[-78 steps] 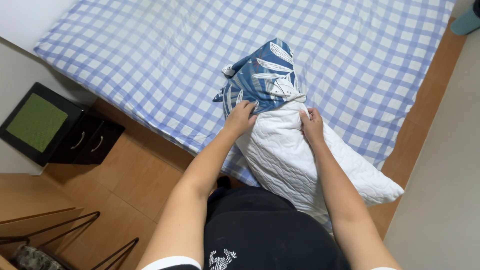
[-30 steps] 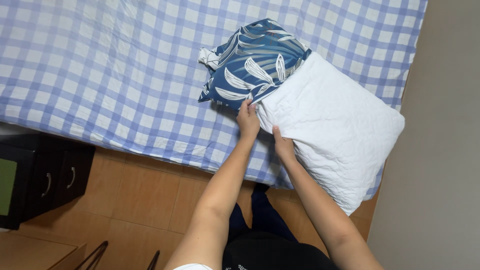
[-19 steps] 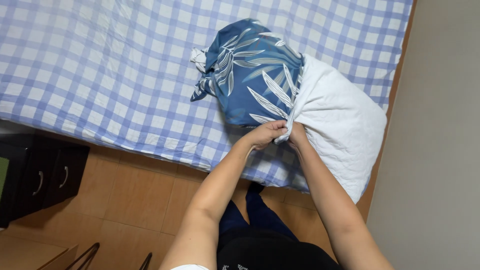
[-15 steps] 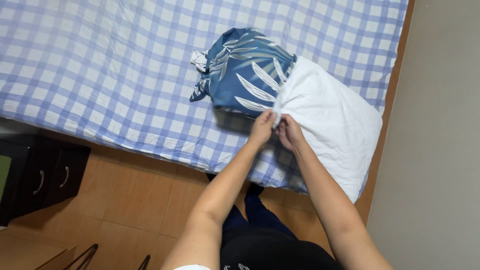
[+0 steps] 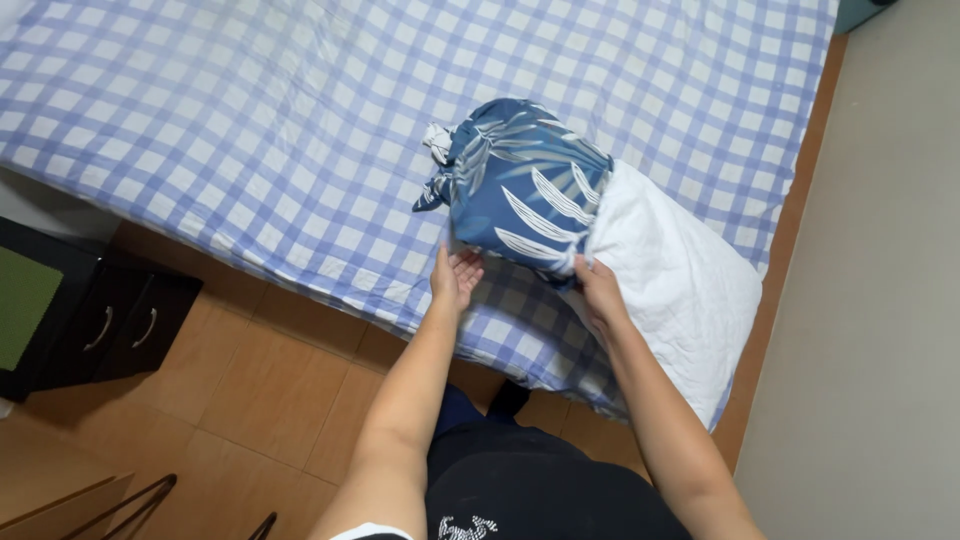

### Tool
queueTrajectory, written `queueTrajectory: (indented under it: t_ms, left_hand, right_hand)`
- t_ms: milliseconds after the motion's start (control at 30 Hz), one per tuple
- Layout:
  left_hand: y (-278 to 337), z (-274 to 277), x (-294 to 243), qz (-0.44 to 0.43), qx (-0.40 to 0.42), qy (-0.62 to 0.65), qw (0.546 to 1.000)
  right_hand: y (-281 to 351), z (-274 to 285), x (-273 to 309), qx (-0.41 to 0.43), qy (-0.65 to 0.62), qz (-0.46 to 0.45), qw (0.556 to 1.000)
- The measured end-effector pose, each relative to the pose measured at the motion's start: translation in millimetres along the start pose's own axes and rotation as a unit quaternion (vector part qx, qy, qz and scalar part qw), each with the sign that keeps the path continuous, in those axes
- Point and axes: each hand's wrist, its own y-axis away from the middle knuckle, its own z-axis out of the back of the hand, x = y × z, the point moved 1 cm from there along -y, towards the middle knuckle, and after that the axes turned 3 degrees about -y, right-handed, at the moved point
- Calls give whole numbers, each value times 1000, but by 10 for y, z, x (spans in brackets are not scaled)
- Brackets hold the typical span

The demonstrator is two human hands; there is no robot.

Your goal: Putting a pillowcase on a white pillow.

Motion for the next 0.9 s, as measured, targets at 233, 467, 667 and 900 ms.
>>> queueTrajectory:
  t_ms: [233,467,667,900]
  left_hand:
    - [-820,-131,-269,81,28,138,987]
    - [-1039,-44,-1926,-201,-85,3,976]
    - [-389,202,-2114,-373,89,-381,841]
    - [-516,1584,-1888,-198,-228,-361,882]
  right_hand:
    - [822,234,206,-69,-47,5,996]
    - [370,412,-1015,-131,286,40,948]
    - [-139,100,-2032,-108,466,-40,877]
    - [-18,-26,-2117,-61,445,-159,879]
